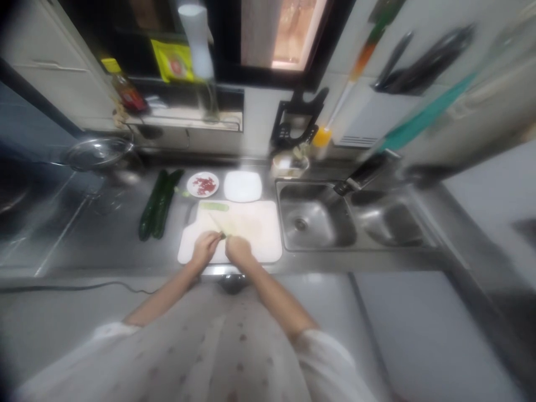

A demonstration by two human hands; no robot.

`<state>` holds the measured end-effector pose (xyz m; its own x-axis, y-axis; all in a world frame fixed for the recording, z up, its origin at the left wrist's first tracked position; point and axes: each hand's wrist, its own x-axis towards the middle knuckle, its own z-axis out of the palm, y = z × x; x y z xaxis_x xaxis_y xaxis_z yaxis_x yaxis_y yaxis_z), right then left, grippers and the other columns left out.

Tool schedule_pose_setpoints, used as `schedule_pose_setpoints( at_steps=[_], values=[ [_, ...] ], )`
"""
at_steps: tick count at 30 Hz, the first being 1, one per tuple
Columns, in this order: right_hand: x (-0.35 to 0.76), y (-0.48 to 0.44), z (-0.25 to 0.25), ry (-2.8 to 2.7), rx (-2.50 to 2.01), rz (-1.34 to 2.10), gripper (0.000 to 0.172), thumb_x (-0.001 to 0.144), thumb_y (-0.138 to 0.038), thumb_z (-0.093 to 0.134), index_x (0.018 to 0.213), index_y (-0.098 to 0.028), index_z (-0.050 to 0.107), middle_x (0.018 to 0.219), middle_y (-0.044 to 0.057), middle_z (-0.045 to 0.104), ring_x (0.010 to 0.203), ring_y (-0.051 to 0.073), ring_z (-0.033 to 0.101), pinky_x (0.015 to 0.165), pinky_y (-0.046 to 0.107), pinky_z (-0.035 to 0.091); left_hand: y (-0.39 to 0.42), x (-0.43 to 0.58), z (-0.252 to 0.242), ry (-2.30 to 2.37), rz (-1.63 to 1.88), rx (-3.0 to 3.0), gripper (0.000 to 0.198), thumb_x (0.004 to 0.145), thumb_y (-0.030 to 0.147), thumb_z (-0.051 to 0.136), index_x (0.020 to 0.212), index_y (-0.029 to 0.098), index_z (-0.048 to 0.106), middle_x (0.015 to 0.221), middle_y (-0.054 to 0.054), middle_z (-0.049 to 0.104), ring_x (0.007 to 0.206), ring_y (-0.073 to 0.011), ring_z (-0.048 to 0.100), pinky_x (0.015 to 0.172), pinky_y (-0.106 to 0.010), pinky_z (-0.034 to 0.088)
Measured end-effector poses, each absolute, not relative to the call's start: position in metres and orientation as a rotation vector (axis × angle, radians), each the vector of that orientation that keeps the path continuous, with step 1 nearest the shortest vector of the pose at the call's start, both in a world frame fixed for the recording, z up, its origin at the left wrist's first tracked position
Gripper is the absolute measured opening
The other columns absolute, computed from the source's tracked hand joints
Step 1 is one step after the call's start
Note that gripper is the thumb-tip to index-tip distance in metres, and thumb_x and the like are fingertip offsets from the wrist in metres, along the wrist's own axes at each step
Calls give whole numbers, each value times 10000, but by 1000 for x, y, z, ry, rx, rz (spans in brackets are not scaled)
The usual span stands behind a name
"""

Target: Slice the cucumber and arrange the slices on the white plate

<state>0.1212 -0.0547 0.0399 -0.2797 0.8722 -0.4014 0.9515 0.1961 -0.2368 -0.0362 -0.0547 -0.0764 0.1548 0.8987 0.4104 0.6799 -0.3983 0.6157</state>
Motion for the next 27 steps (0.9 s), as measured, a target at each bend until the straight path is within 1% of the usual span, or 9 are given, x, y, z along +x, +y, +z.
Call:
schedule_pose_setpoints(
  at_steps=[10, 15, 22, 27],
  values=[
    [135, -69, 45, 2180, 1728, -693, 310, 942, -227, 352, 1095, -137, 606, 997, 147, 683, 938, 224, 645, 759, 293, 463, -55, -35, -76, 1520, 1104, 2130, 228, 927, 291, 473, 954, 224, 689, 930, -65, 666, 905, -186, 598, 835, -341, 492],
    [131, -65, 45, 2229, 1729, -663, 334, 948, -211, 319, 1057, -128, 624, 986, 148, 684, 926, 228, 643, 759, 301, 465, -55, -35, -75, 1515, 1112, 2136, 225, 927, 284, 474, 951, 221, 689, 927, -63, 667, 894, -183, 596, 826, -334, 489],
    [120, -52, 41, 2236, 1746, -697, 340, 946, -188, 328, 1080, -115, 631, 1029, 153, 683, 959, 213, 639, 792, 284, 457, -55, -35, -75, 1513, 1120, 2178, 225, 931, 274, 472, 957, 206, 685, 924, -61, 673, 908, -180, 593, 817, -323, 491],
    [113, -46, 39, 2212, 1755, -722, 328, 938, -182, 346, 1089, -117, 630, 1031, 140, 689, 965, 215, 641, 790, 282, 459, -55, -35, -74, 1516, 1130, 2186, 222, 932, 267, 471, 959, 204, 683, 919, -64, 673, 894, -181, 594, 809, -324, 490]
  ],
)
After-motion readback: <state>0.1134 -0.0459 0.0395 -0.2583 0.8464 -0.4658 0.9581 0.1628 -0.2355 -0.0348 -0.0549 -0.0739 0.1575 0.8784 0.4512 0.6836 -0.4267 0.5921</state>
